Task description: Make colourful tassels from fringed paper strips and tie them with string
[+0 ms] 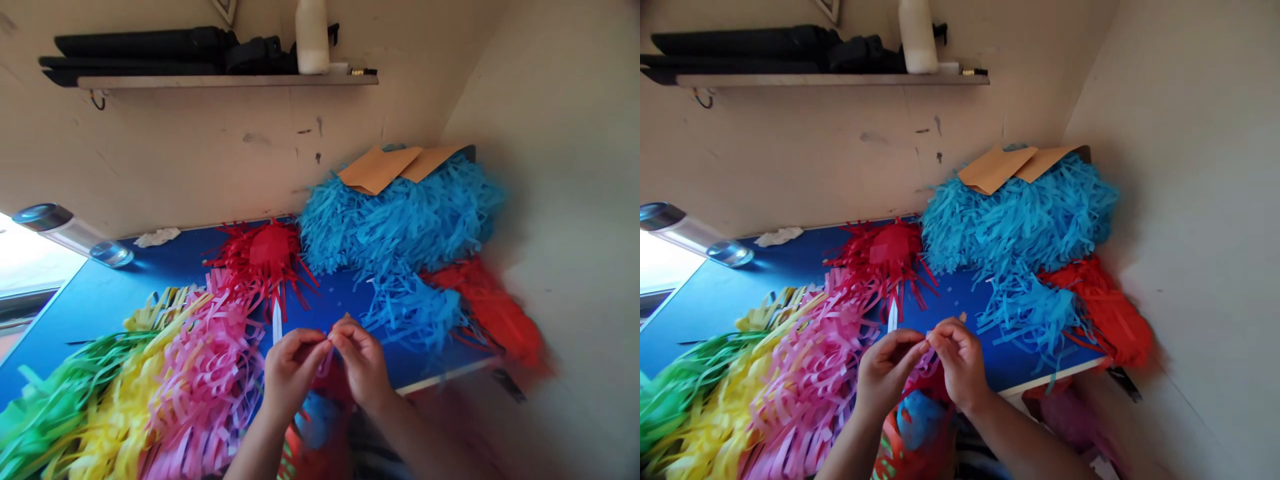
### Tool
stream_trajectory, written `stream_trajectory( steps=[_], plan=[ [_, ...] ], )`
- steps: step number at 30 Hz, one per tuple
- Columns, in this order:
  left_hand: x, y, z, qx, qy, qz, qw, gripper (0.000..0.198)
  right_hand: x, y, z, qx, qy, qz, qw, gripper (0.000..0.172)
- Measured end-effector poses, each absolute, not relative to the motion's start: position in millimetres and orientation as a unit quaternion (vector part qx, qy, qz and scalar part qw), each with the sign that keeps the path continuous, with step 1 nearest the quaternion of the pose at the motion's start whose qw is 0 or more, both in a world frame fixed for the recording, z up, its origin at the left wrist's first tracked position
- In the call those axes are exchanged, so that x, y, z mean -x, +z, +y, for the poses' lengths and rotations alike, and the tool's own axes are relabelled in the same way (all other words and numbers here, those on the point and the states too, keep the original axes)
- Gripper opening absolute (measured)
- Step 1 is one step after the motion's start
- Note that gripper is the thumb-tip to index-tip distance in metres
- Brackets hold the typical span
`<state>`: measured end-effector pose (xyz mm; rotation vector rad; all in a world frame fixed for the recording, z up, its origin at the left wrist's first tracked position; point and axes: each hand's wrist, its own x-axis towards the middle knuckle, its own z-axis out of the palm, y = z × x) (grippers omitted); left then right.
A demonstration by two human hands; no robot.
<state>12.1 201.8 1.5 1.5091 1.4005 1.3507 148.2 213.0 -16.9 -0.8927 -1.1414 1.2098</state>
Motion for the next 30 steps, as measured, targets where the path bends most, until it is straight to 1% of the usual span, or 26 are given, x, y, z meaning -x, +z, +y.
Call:
stream_trajectory(
  steps=[7,11,18,20,22,25,28,30],
  plan=[
    [-9,14,197,-0.638,0.489,0.541,0.246,0.010,-149,-18,209,0.420,0.443,-0.539,0.579,0.009],
    [-9,15,197,-0.670,0.481,0.509,0.246,0.009,-152,-16,209,0.419,0.423,-0.552,0.584,0.010],
    [-11,19,196,-0.677,0.491,0.503,0.218,0.007,-154,-16,207,0.380,0.425,-0.569,0.593,0.007],
    [-10,19,195,-0.694,0.499,0.477,0.205,0.007,-156,-13,208,0.368,0.440,-0.566,0.593,0.005],
    [-9,19,195,-0.709,0.498,0.458,0.200,0.008,-161,-9,211,0.359,0.482,-0.561,0.569,0.005],
    [-5,20,195,-0.717,0.471,0.467,0.212,0.002,-169,-5,218,0.372,0.532,-0.545,0.531,0.011],
    [-1,20,198,-0.725,0.451,0.467,0.232,0.013,-172,-8,221,0.382,0.539,-0.547,0.515,0.017],
    [2,21,201,-0.741,0.449,0.438,0.241,0.013,-171,-12,221,0.363,0.573,-0.533,0.506,0.021]
  ],
)
